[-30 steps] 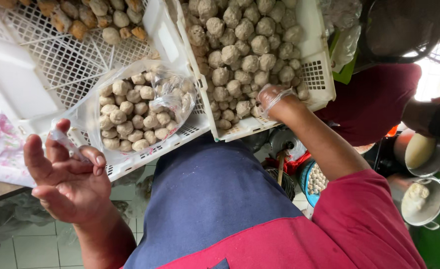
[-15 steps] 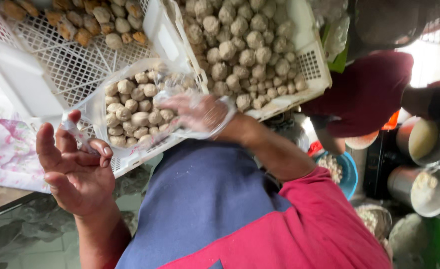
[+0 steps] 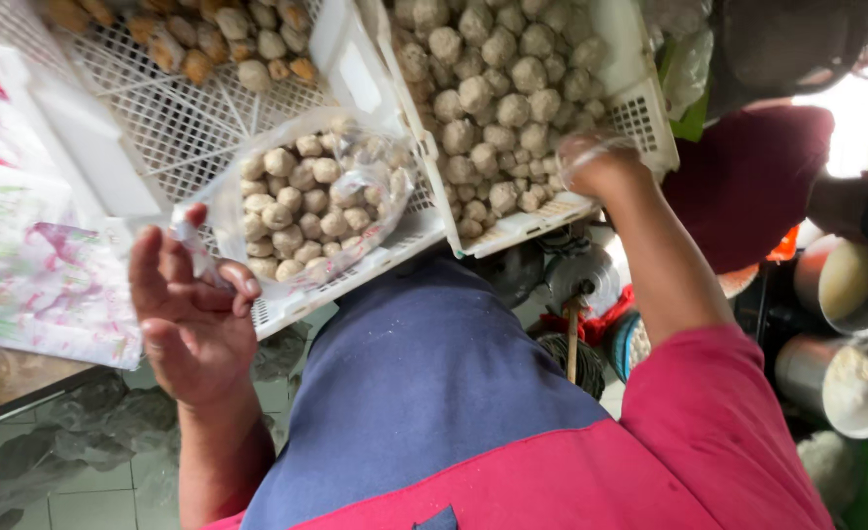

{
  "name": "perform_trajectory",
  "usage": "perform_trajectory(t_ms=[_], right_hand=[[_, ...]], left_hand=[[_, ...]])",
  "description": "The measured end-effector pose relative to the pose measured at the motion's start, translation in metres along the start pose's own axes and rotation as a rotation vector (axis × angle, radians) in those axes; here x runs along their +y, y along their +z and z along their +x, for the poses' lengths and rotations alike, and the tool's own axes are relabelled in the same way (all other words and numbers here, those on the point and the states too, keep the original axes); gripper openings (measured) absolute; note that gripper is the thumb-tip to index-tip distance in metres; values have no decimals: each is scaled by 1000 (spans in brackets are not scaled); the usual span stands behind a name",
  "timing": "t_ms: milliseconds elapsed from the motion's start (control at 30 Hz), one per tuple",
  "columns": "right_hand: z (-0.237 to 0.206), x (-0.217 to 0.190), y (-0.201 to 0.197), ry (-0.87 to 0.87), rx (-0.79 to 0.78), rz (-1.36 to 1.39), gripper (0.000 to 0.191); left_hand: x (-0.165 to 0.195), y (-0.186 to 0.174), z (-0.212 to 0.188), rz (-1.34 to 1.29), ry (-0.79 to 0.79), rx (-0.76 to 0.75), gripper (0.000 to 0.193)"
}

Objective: The person holds open a plastic bag inside a crate and picks meatballs one at a time from an adjacent crate, placing them into the bag until it is filled. They then lift the filled bag, set it aside, and squeeze yellow liquid from a squeeze bottle into the bag of meatballs.

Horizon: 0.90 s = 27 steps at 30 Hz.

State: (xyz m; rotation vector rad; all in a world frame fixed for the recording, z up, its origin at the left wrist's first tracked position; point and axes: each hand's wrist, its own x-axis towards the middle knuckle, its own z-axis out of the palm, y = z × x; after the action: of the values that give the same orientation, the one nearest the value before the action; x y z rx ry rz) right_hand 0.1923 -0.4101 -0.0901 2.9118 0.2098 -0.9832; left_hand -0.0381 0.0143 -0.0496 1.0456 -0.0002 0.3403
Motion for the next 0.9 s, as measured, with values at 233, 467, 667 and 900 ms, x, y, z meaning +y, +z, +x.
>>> perform_trajectory(t_ms=[233, 467, 667, 900], right_hand=[[-65, -132, -35, -742, 101, 735, 37], [-45, -84, -13, -581, 290, 562, 22], [13, 18, 22, -183, -44, -63, 32], [18, -1, 19, -182, -328, -139, 31]], left_hand=[[2, -4, 8, -19, -5, -36, 76], [3, 1, 0, -15, -23, 4, 76], [1, 6, -2, 60, 6, 59, 75], [0, 15, 2, 83, 18, 65, 74]])
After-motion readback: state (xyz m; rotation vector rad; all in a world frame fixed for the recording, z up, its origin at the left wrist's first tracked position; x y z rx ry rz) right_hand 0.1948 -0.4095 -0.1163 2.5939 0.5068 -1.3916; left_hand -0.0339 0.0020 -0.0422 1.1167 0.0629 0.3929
